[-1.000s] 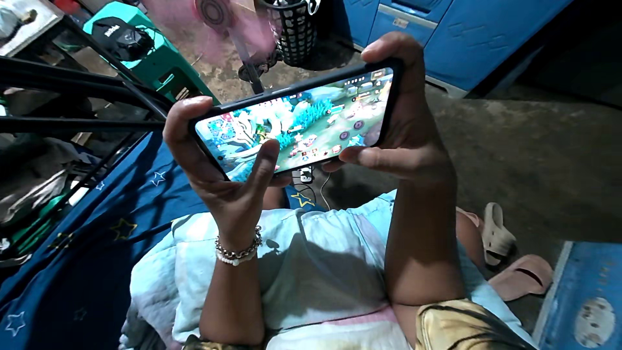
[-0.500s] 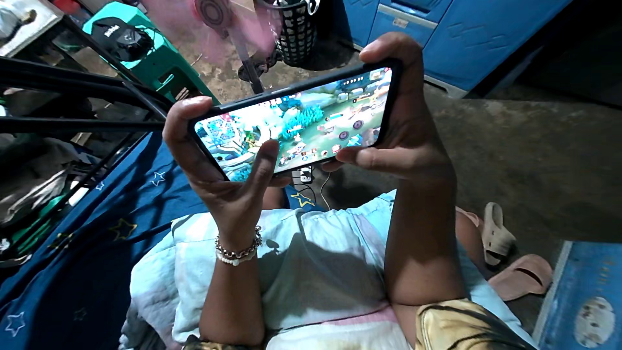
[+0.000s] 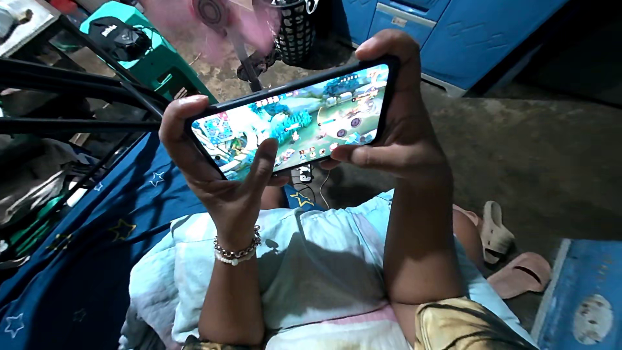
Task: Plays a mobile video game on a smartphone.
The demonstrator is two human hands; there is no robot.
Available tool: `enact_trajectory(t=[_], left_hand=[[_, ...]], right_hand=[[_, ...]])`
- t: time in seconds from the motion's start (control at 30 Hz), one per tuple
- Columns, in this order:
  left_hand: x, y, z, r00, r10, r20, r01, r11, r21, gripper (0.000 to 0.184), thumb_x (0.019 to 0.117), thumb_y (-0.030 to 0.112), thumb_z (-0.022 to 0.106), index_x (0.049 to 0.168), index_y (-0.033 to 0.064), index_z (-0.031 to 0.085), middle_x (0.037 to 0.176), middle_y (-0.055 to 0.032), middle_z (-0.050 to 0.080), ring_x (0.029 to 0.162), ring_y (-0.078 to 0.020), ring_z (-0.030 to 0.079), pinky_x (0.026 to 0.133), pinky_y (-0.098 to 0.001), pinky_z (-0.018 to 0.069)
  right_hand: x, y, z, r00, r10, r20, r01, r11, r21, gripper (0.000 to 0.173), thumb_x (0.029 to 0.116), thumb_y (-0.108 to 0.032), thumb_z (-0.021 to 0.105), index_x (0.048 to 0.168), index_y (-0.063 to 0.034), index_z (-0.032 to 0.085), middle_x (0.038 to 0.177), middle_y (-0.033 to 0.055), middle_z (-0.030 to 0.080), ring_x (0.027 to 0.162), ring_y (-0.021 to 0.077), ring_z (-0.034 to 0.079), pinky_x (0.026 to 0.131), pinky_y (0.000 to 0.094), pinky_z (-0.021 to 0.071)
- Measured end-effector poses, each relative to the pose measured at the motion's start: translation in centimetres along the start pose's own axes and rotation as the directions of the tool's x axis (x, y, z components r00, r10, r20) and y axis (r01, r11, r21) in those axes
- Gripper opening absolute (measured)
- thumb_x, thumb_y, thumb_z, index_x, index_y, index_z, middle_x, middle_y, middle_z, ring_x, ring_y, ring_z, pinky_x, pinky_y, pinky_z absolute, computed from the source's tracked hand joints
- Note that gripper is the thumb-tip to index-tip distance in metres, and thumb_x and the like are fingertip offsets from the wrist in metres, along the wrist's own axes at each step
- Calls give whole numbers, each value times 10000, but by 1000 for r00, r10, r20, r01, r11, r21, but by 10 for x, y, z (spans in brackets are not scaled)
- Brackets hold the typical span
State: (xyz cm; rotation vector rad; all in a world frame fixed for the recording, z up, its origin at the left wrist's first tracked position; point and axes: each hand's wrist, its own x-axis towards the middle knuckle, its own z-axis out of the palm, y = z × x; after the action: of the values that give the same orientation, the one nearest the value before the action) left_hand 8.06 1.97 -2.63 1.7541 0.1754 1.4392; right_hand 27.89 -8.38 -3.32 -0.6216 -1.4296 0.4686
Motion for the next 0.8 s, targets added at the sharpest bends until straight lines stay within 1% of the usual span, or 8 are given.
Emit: enact_trajectory(t=[0.2,0.27,0.4,0.53,0.6,0.67,0.73,0.8], left_hand=[[0,0,0,1000,-4,-10,4,999,33,722,840,69,791,1419,152,369,1365,38,503,1231,-114,555,1000,-301,537],[0,0,0,1000,-4,-13,5,999,43,715,848,80,791,1421,157,369,1374,45,500,1242,-107,548,1010,-297,530],[0,0,0,1000,-10,-4,10,1000,24,729,846,67,792,1430,160,365,1366,45,510,1229,-105,560,1006,-297,538],[0,-1,0,1000,-2,6,2,1000,3,736,838,57,798,1426,154,366,1358,43,520,1225,-112,567,1011,-305,539],[0,-1,-2,999,-5,37,5,1000,13,724,863,83,786,1439,158,353,1376,46,501,1231,-108,558,1005,-298,537],[0,1,-5,995,-43,89,48,997,-56,734,891,117,766,1461,179,309,1389,47,490,1214,-111,579,958,-296,575],[2,3,-7,986,-86,144,109,980,-163,743,897,163,762,1465,204,285,1394,56,485,1226,-115,575,968,-304,573],[3,3,-10,974,-124,190,164,963,-212,768,874,199,781,1462,231,289,1393,57,480,1229,-121,574,945,-311,590]], right_hand=[[0,1,0,1000,-7,-13,7,1000,-1,804,782,-56,799,1424,-117,318,1293,12,539,1142,139,636,830,339,647],[0,0,0,1000,-5,-13,5,1000,-17,813,787,-70,800,1432,-107,306,1306,11,533,1157,130,624,868,331,632],[-1,-1,0,1000,20,-20,-20,1000,-24,833,767,-18,802,1427,-112,303,1301,29,536,1136,145,643,814,338,651],[-1,-1,0,1000,12,-20,-13,998,-59,822,778,-9,803,1427,-105,309,1307,11,521,1160,118,623,870,321,635],[-1,-2,0,1000,18,-16,-18,1000,-16,794,791,-21,781,1425,-117,312,1298,16,535,1136,134,640,816,329,650],[-2,-3,-1,999,35,-13,-35,999,12,759,819,-42,745,1433,-118,306,1283,26,541,1116,151,648,768,335,656],[-3,-5,-2,998,63,-23,-62,997,50,741,823,-54,730,1431,-133,312,1273,22,551,1099,163,659,729,346,662],[-4,-6,-4,997,74,-26,-71,994,84,730,822,-50,715,1427,-143,317,1283,14,560,1099,166,665,743,356,663]])
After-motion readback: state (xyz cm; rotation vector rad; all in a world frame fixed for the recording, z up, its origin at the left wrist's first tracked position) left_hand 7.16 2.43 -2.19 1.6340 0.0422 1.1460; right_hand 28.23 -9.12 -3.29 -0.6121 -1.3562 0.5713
